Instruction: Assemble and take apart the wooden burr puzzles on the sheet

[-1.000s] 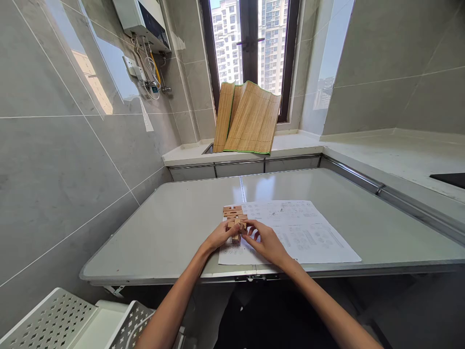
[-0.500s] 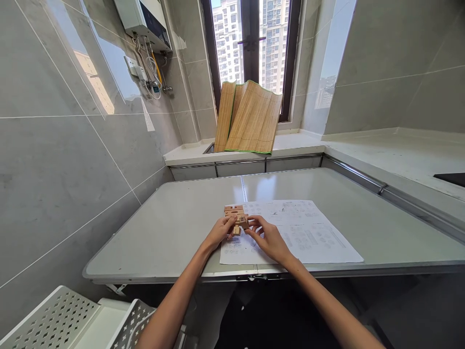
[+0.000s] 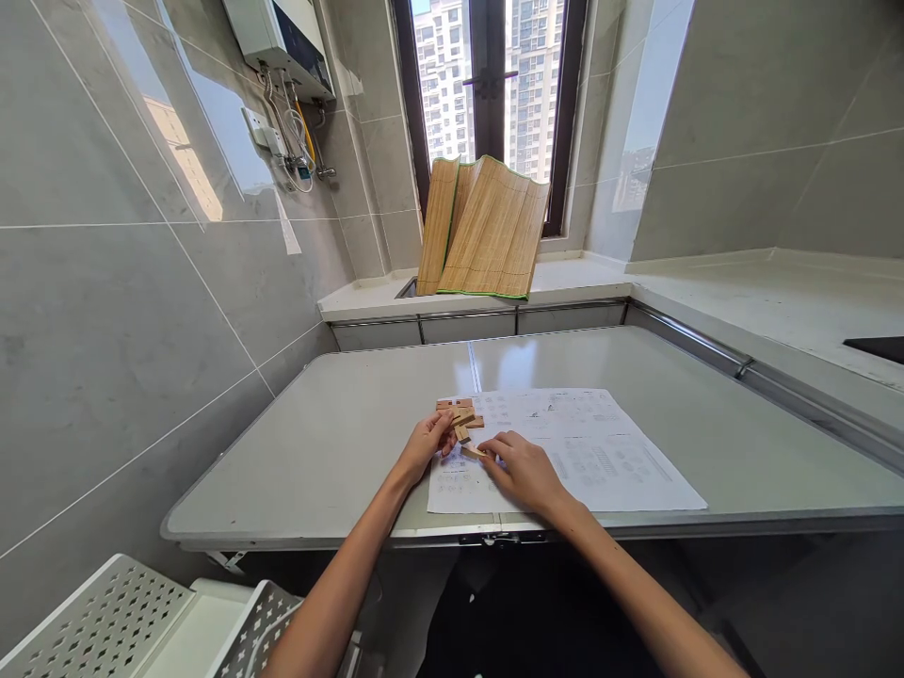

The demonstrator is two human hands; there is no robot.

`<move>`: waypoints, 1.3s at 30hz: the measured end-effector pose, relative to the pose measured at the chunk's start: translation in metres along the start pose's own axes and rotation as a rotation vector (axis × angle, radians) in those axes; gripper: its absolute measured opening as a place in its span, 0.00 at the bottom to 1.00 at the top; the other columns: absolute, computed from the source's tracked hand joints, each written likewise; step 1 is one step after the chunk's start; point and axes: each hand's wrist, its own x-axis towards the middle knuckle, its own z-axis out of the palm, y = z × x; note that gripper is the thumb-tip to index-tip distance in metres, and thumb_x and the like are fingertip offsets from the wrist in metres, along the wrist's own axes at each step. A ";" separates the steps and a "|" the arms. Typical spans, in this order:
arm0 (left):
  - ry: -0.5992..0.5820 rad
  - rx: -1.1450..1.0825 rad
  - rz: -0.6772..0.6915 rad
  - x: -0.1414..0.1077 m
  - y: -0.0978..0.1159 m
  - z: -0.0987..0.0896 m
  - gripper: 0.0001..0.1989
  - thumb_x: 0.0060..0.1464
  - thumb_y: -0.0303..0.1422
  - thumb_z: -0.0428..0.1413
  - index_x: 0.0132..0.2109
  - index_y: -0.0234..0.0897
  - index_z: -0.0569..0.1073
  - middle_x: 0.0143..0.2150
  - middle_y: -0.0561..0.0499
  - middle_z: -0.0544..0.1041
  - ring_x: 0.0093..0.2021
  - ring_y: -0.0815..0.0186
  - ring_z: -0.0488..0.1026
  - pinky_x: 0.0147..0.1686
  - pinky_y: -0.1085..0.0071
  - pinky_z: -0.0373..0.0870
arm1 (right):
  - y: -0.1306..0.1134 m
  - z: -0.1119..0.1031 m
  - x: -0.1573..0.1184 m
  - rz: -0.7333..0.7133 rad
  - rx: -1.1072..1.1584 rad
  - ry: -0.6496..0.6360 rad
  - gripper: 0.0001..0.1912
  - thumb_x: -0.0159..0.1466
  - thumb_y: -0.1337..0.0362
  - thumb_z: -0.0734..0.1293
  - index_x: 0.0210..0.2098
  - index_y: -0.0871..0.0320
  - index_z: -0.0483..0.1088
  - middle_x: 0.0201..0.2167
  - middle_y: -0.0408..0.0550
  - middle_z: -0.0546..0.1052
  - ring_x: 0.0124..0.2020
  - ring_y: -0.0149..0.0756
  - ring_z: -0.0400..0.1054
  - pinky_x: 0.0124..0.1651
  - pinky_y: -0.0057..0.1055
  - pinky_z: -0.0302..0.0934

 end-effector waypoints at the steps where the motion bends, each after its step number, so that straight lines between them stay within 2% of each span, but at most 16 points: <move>1: -0.006 0.000 0.000 0.000 0.000 0.001 0.26 0.59 0.55 0.55 0.43 0.34 0.73 0.23 0.58 0.68 0.19 0.74 0.60 0.22 0.75 0.56 | -0.001 0.002 0.000 -0.013 -0.018 -0.005 0.11 0.72 0.61 0.62 0.44 0.51 0.77 0.40 0.50 0.79 0.43 0.44 0.73 0.39 0.35 0.67; 8: -0.058 0.013 0.006 -0.003 0.003 0.004 0.25 0.60 0.54 0.56 0.41 0.34 0.71 0.22 0.58 0.69 0.19 0.74 0.60 0.24 0.74 0.58 | -0.005 0.005 0.000 -0.025 0.021 0.020 0.11 0.72 0.58 0.63 0.43 0.51 0.78 0.39 0.51 0.79 0.44 0.46 0.71 0.42 0.39 0.67; 12: -0.084 0.031 0.005 -0.005 0.005 0.005 0.24 0.60 0.54 0.56 0.40 0.34 0.70 0.22 0.57 0.70 0.19 0.73 0.61 0.25 0.73 0.59 | -0.008 0.000 0.003 0.057 0.223 0.083 0.12 0.71 0.55 0.64 0.45 0.51 0.77 0.43 0.51 0.79 0.47 0.46 0.71 0.50 0.43 0.67; 16: -0.108 0.050 0.004 -0.007 0.007 0.007 0.25 0.60 0.55 0.55 0.41 0.34 0.71 0.21 0.58 0.70 0.19 0.72 0.61 0.26 0.72 0.60 | -0.013 0.000 0.010 0.128 0.355 0.095 0.14 0.69 0.50 0.67 0.39 0.52 0.79 0.44 0.51 0.77 0.49 0.45 0.71 0.54 0.43 0.65; 20: -0.134 0.065 0.001 -0.009 0.010 0.007 0.25 0.61 0.56 0.54 0.42 0.34 0.72 0.19 0.59 0.67 0.19 0.72 0.60 0.27 0.72 0.59 | -0.017 0.006 0.016 0.163 0.399 0.106 0.16 0.67 0.49 0.67 0.32 0.54 0.79 0.46 0.51 0.74 0.50 0.45 0.70 0.54 0.40 0.64; 25: -0.207 0.051 0.006 -0.009 0.011 0.006 0.26 0.63 0.55 0.52 0.50 0.35 0.71 0.22 0.59 0.68 0.18 0.74 0.55 0.24 0.72 0.53 | -0.017 0.007 0.020 0.227 0.468 0.141 0.15 0.66 0.52 0.67 0.29 0.54 0.74 0.40 0.48 0.74 0.45 0.42 0.71 0.51 0.37 0.65; 28: -0.235 0.045 0.011 -0.008 0.009 0.006 0.28 0.64 0.55 0.51 0.56 0.35 0.68 0.21 0.59 0.67 0.17 0.74 0.54 0.22 0.73 0.50 | -0.019 0.005 0.023 0.251 0.431 0.142 0.15 0.66 0.52 0.66 0.29 0.54 0.72 0.38 0.47 0.73 0.42 0.41 0.71 0.47 0.36 0.65; 33: -0.170 0.095 0.095 -0.005 0.001 0.006 0.36 0.61 0.53 0.57 0.65 0.37 0.58 0.25 0.59 0.70 0.19 0.75 0.56 0.22 0.75 0.51 | -0.019 0.005 0.025 0.330 0.235 0.146 0.14 0.66 0.56 0.65 0.28 0.55 0.70 0.38 0.47 0.72 0.39 0.40 0.70 0.41 0.34 0.63; 36: -0.142 0.126 0.116 -0.003 -0.002 0.005 0.33 0.62 0.53 0.55 0.63 0.37 0.58 0.26 0.57 0.73 0.19 0.74 0.58 0.22 0.75 0.53 | -0.014 0.003 0.022 0.281 0.075 0.138 0.10 0.67 0.59 0.65 0.30 0.55 0.71 0.40 0.50 0.72 0.41 0.41 0.70 0.43 0.35 0.62; 39: -0.078 0.160 0.134 -0.003 -0.001 0.004 0.25 0.64 0.53 0.53 0.53 0.37 0.65 0.26 0.57 0.73 0.18 0.75 0.57 0.21 0.75 0.52 | -0.004 -0.001 0.016 0.219 -0.029 0.090 0.07 0.68 0.60 0.66 0.35 0.56 0.73 0.41 0.51 0.73 0.42 0.42 0.70 0.46 0.36 0.62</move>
